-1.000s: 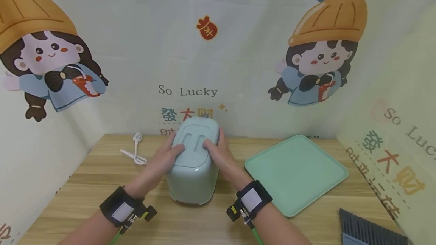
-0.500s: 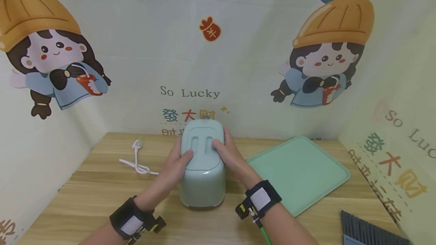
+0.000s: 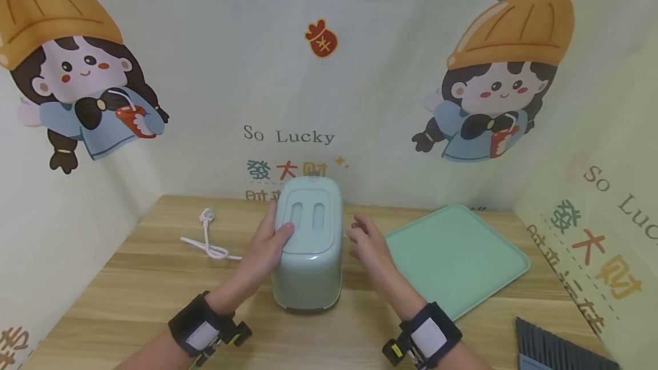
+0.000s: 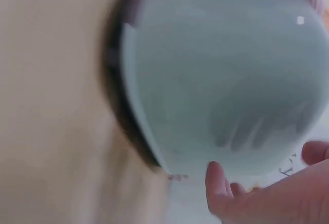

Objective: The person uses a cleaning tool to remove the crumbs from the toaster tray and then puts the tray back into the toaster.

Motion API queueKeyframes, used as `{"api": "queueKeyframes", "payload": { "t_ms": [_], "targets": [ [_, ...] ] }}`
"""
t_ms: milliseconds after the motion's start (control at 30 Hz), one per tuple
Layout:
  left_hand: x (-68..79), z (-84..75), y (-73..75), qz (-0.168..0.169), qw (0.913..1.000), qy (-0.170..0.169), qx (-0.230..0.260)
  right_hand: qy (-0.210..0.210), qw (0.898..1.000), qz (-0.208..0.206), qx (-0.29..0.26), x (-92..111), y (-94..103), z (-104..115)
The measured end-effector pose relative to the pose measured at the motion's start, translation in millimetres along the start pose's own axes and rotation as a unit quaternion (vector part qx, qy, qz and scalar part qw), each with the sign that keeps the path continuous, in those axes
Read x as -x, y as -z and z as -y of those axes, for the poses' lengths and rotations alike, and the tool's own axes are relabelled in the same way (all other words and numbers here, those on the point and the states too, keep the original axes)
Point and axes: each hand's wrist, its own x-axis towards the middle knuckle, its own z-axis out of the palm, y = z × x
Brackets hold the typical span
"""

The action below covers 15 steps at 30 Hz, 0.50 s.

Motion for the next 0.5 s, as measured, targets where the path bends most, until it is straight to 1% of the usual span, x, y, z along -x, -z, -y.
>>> {"api": "queueKeyframes", "payload": {
  "t_ms": [100, 200, 333, 400, 500],
  "targets": [
    [-3.4, 6.4, 0.1, -0.003, 1.0000, -0.005, 0.004, -0.015, 1.000, -0.008, -0.020, 19, 2.1, -14],
    [-7.2, 17.3, -0.2, -0.010, 0.9999, -0.006, -0.005, -0.036, 0.999, 0.000, -0.023, 35, -0.4, -28],
    [-9.2, 29.5, -1.0, -0.020, 0.9993, 0.002, -0.030, -0.066, 0.997, 0.030, -0.029, 53, -7.7, -43],
    [-9.2, 32.3, -1.4, -0.021, 0.9992, 0.008, -0.034, -0.079, 0.995, 0.045, -0.037, 59, -11.2, -49],
    [-9.5, 33.5, -2.5, -0.016, 0.9995, 0.002, -0.026, -0.093, 0.992, 0.063, -0.057, 64, -15.4, -58]
  ]
}}
